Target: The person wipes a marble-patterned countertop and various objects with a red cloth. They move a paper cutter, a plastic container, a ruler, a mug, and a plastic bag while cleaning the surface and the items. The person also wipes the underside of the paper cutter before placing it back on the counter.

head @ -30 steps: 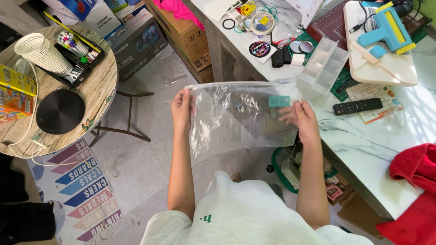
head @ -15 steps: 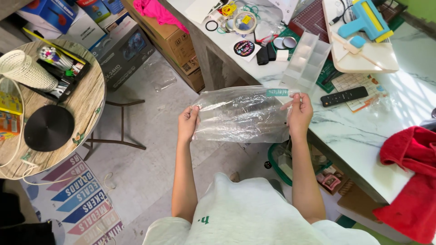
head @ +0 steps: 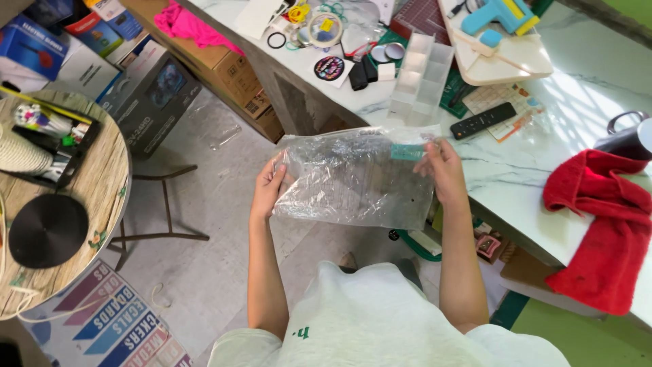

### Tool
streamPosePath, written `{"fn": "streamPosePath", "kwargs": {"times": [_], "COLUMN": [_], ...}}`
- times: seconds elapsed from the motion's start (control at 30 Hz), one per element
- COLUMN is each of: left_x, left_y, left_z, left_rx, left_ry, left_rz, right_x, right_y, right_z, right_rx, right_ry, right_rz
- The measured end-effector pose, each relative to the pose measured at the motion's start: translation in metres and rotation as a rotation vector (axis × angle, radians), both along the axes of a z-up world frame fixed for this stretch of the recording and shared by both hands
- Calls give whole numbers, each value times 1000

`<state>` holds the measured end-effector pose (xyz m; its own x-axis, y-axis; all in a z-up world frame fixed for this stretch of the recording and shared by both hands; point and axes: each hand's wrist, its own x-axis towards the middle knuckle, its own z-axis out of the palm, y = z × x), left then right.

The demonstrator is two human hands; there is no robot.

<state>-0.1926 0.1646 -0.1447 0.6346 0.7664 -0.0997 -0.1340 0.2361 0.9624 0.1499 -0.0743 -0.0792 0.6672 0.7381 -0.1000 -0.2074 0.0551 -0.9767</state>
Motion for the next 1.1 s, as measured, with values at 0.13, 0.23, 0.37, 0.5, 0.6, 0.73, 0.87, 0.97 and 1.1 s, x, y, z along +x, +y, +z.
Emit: {"fn": "streamPosePath", "kwargs": {"times": [0.13, 0.23, 0.37, 0.5, 0.6, 0.73, 0.87, 0.97, 1.1], "left_x": [3, 8, 11, 31, 48, 72, 92, 104, 110], "left_y": [-2, 2, 3, -27, -50, -67, -52, -46, -49], "left_z": [1, 5, 7, 31, 14, -3, -44, -53, -58], "left_rx": [33, 44, 56, -520, -594, -433, -429, -340, -360], "left_ry": [6, -55, -239, -779, -882, -462, -323, -123, -78], "left_rz": [-48, -75, -104, -85, -278, -265, -190, -131, -206], "right_x": [-2, -3, 0, -11, -16, -6, -5, -18, -7], "right_y": [-9, -17, -34, -39, -41, -57, -73, -79, -89], "right_z": [1, 1, -1, 16, -5, -54, -51, -8, -22], "right_rx": [42, 86, 236, 379, 352, 394, 263, 251, 325], "right_ry": [-43, -88, -69, 58, 172, 313, 162, 17, 372], "right_rz": [-61, -118, -81, -87, -125, 25, 109, 228, 368]}}
